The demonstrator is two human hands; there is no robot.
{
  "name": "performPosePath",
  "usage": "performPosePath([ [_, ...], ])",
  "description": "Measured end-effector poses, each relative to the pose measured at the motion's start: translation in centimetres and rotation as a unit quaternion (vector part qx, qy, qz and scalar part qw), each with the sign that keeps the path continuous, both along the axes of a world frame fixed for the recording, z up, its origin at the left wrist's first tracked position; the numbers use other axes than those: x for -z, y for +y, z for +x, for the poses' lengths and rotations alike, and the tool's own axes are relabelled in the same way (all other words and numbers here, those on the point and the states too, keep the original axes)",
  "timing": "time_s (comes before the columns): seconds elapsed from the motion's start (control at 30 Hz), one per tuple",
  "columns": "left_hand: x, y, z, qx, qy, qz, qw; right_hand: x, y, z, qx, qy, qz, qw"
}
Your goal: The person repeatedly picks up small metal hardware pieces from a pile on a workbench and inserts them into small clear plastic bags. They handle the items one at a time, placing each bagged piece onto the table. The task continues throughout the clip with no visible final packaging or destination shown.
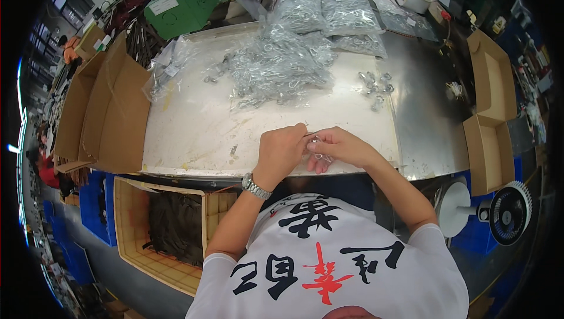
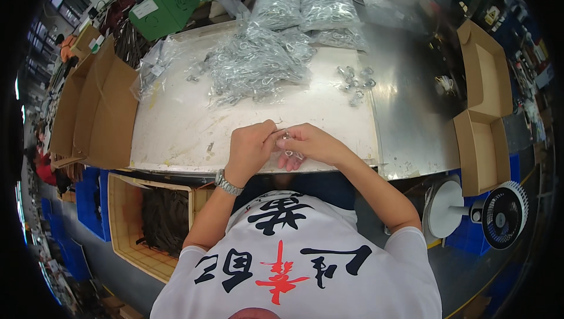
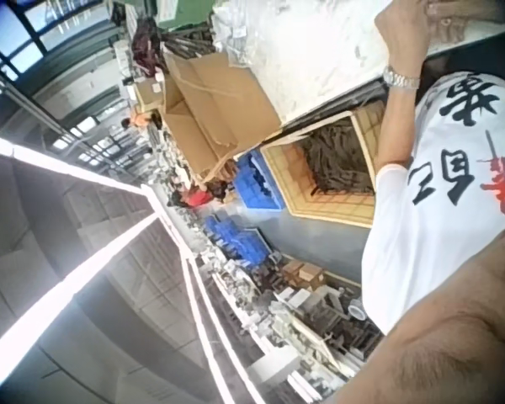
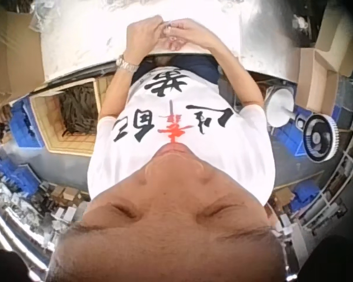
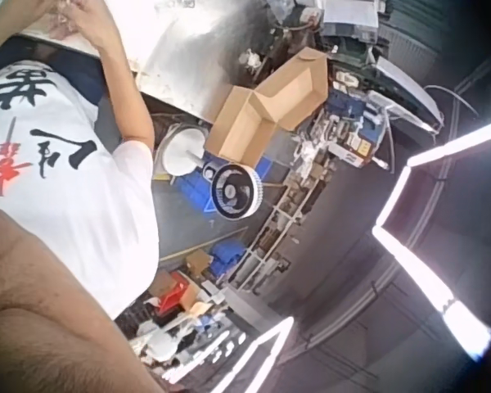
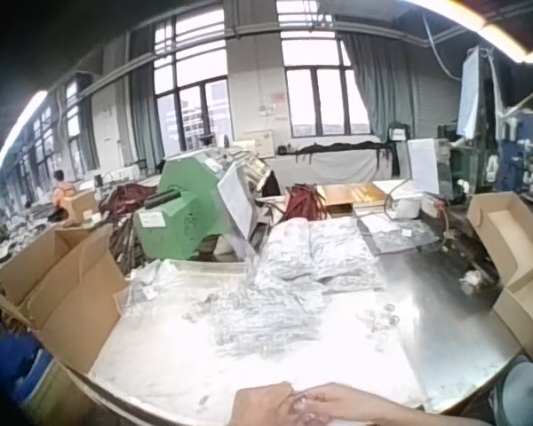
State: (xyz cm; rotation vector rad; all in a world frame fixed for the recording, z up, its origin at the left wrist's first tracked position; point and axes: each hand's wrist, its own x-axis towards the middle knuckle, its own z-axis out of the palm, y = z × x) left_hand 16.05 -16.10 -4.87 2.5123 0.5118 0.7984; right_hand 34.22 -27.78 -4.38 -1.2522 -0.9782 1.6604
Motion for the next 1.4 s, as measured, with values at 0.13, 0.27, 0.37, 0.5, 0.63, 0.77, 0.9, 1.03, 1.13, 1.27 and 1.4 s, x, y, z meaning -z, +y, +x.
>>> performPosePath([
  [0.13, 0.2, 0.1, 0.2, 0.025, -0.057, -0.149, 0.987, 0.5, -0.2, 1.4, -0.038, -0.022, 0.022, 0.999],
  [0.27, -0.4, -0.5, 0.6, -0.007, -0.163, -0.348, 0.923, -0.1, -0.3, 2.2, 0.018, 0.007, 0.062, 0.998],
  [0.37, -0.6, -0.2, 0.1, -0.051, -0.178, -0.431, 0.883, 0.1, -0.2, 1.8, 0.144, 0.063, 0.107, 0.982],
  [0.5, -2.2, -2.0, 1.0, 0.026, -0.172, -0.512, 0.841, 0.6, 0.5, 0.2, 0.219, 0.175, 0.157, 0.947],
  [0.63, 0.0, -2.6, 1.4, 0.034, -0.157, -0.545, 0.823, 0.6, 0.7, -2.1, 0.203, 0.252, 0.14, 0.936],
  [0.77, 0.6, -2.5, 1.0, 0.079, -0.135, -0.608, 0.778, 1.5, 0.9, -1.7, 0.222, 0.277, 0.114, 0.928],
  [0.9, 0.2, -3.2, 0.5, 0.095, -0.104, -0.641, 0.754, 0.0, 0.1, -2.3, 0.26, 0.267, 0.089, 0.924],
  [1.03, 0.0, -3.2, 0.5, 0.106, -0.088, -0.632, 0.762, -0.7, 0.5, -3.2, 0.324, 0.29, 0.099, 0.895],
  [1.13, 0.0, -3.0, 0.4, 0.104, -0.087, -0.623, 0.77, -0.8, 0.6, -3.5, 0.352, 0.303, 0.115, 0.878],
  [1.27, 0.1, -2.9, 0.2, 0.075, -0.11, -0.618, 0.775, 0.2, 0.1, -3.2, 0.328, 0.232, 0.112, 0.909],
  [1.4, 0.5, -2.2, -0.1, 0.106, -0.068, -0.567, 0.814, 0.7, -0.7, -2.9, 0.32, 0.174, 0.095, 0.926],
])
